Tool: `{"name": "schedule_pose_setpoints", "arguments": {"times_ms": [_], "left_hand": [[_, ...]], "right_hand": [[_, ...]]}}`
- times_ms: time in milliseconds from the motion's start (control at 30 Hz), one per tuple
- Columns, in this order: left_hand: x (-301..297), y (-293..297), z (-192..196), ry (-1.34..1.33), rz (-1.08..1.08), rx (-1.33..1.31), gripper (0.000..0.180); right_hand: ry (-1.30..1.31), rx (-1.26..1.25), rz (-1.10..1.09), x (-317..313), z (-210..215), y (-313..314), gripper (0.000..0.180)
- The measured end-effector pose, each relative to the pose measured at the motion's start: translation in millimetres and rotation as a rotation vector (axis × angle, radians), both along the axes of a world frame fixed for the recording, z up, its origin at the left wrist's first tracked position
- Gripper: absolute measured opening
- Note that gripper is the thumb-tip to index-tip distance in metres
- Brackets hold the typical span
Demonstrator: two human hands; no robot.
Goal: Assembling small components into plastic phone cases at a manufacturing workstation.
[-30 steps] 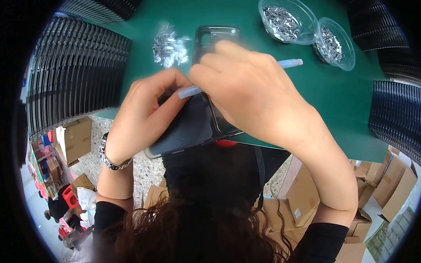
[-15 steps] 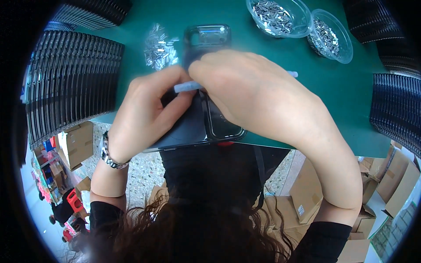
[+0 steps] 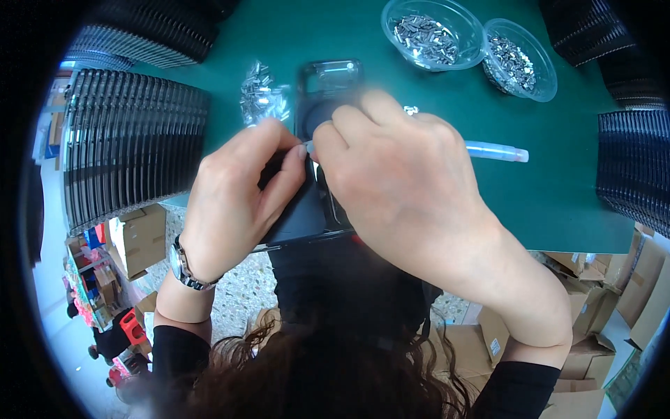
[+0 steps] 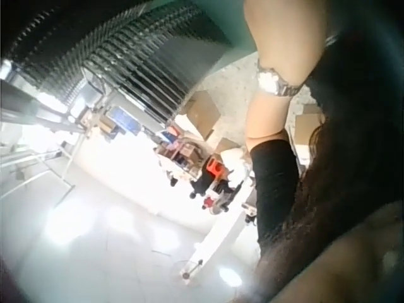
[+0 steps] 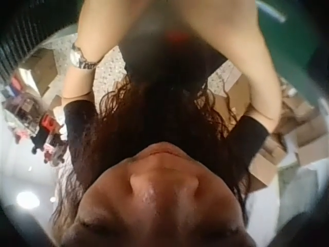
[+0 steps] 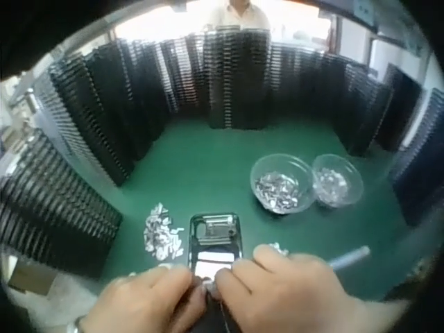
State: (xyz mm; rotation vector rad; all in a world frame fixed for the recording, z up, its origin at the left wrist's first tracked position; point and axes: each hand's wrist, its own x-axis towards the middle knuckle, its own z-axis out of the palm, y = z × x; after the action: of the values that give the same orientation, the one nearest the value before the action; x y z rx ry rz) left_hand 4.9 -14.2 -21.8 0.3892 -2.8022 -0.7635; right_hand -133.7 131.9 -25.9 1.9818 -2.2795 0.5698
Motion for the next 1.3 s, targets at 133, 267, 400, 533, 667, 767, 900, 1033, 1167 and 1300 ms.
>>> {"name": "schedule_pose_setpoints", "arguments": {"times_ms": [133, 267, 400, 533, 667, 767, 900, 1033, 1167, 1300], "left_hand": [[4, 3, 21, 0.042, 0.013, -0.061, 0.01], [13, -6, 63, -0.021, -0.078, 0.17, 0.019], [12, -23, 71, -0.299, -0.064, 0.782, 0.045], [18, -21, 74, -0.437, 0.007, 0.965, 0.064], [30, -10, 110, -0.244, 0.133, 0.476, 0.067], [44, -19, 142, 0.121, 0.306, -0.219, 0.056], [69, -74, 162, 0.045, 0.656, -0.466, 0.056], [94, -103, 152, -0.076, 0.725, -0.312, 0.06], [100, -93, 154, -0.141, 0.715, -0.356, 0.062], [96, -69, 152, -0.172, 0.697, -0.552, 0.071]], "right_hand": [[0.012, -0.134, 0.038, -7, 1, 0, 0.023], [0.105, -0.496, 0.181, -19, -12, 10, 0.034], [0.161, -0.787, 0.17, -28, -21, 5, 0.031], [0.079, -0.76, 0.191, -29, -12, 10, 0.036], [-0.033, -0.693, 0.075, -65, -26, 33, 0.049], [-0.067, -0.547, -0.05, -75, -38, 52, 0.035], [-0.119, -0.494, -0.099, -74, -54, 53, 0.026], [-0.16, -0.478, -0.112, -73, -54, 47, 0.021], [-0.17, -0.47, -0.135, -74, -56, 51, 0.021], [-0.199, -0.478, -0.157, -79, -66, 55, 0.02]]}}
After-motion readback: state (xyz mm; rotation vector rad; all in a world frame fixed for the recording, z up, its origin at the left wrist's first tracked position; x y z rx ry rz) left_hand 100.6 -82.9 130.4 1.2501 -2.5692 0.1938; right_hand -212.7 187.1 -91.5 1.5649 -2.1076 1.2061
